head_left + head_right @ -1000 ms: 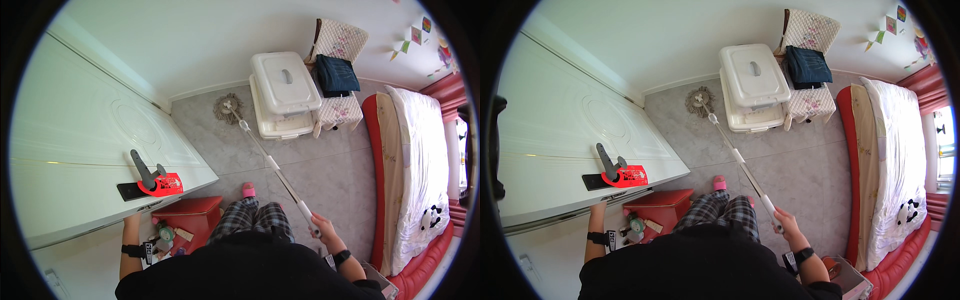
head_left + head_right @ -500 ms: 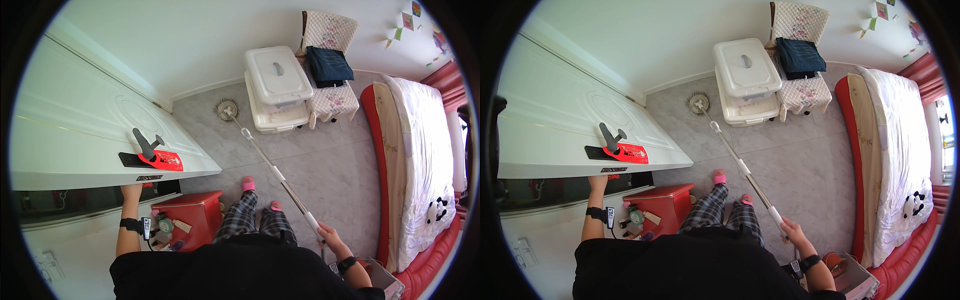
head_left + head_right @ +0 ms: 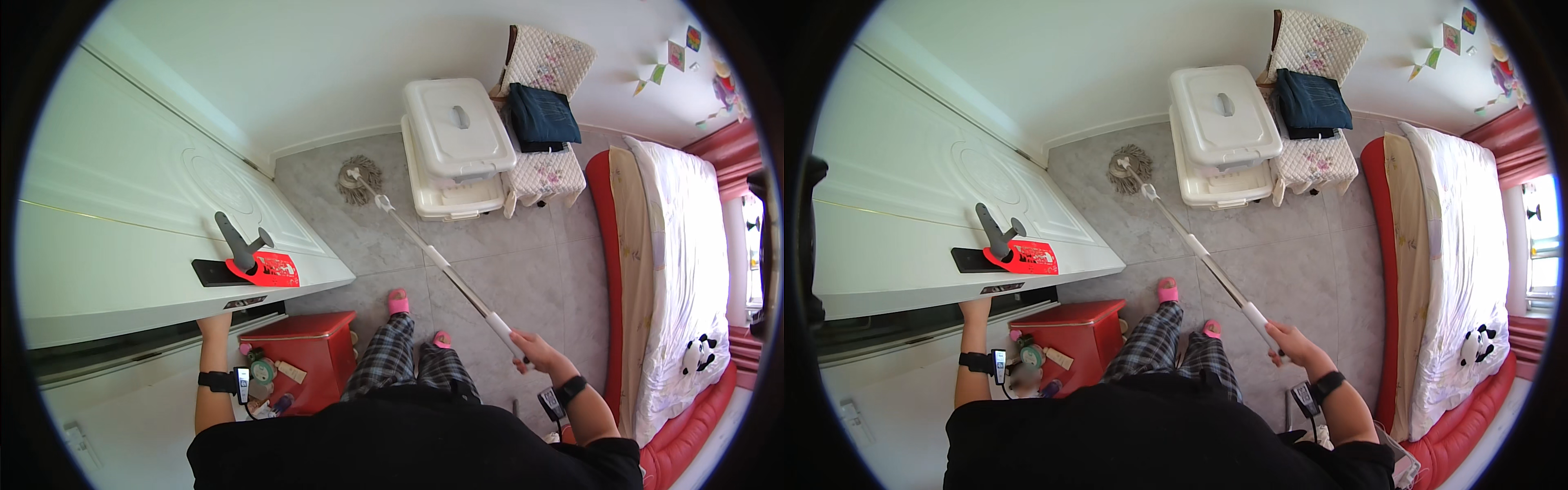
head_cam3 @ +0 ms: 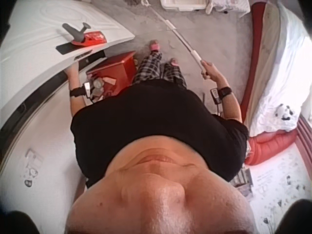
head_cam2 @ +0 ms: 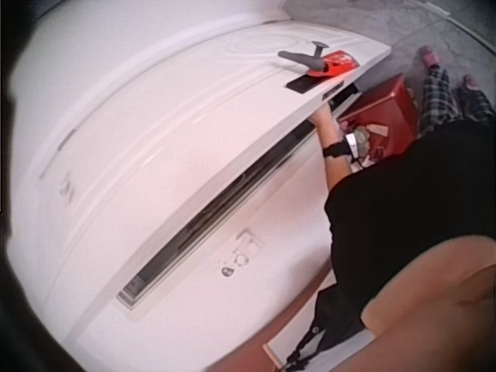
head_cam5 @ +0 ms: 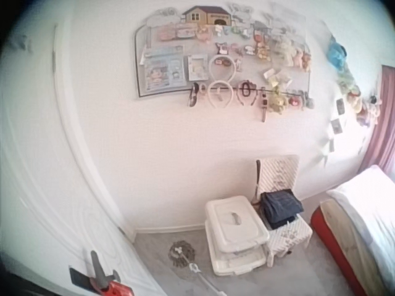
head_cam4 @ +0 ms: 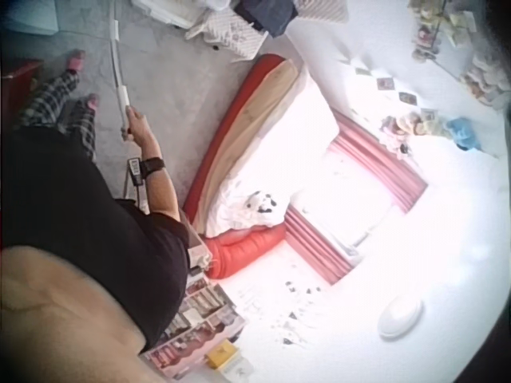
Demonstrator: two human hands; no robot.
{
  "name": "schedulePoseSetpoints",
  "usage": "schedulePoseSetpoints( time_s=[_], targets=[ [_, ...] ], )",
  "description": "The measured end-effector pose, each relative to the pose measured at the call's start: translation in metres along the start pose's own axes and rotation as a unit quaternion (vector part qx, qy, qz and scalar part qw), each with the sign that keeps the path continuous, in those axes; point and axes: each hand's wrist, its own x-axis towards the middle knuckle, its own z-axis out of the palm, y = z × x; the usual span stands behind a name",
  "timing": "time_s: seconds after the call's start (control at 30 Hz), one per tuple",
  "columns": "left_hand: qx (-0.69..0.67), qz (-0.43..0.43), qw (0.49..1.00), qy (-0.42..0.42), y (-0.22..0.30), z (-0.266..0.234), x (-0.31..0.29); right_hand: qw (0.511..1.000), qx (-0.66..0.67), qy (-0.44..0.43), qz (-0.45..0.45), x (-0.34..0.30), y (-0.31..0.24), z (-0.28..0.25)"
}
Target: The person mops the bedroom floor using a spin mop, moving around furniture and repeatedly lifting the mop head to inspect it. The person also opens the door to mop the threshold area before returning to the room.
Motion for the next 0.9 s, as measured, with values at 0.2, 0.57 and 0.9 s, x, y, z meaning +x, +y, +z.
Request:
schedulePoseSetpoints(
  time_s=[0.2,0.57,0.9],
  targets=[
    [0.003,-0.039,0.999,-0.027,-0.017,0.012,-0.009,0.996,-0.058,-0.073,0.013,0.138,-0.133,0.072],
    [0.001,-0.055,0.998,0.014,-0.006,0.005,0.001,0.901,-0.427,0.012,-0.080,0.093,-0.095,-0.020],
    [0.003,-0.033,0.999,0.015,-0.001,-0.009,0.005,0.985,-0.136,0.052,0.088,-0.182,0.066,-0.141]
  ],
)
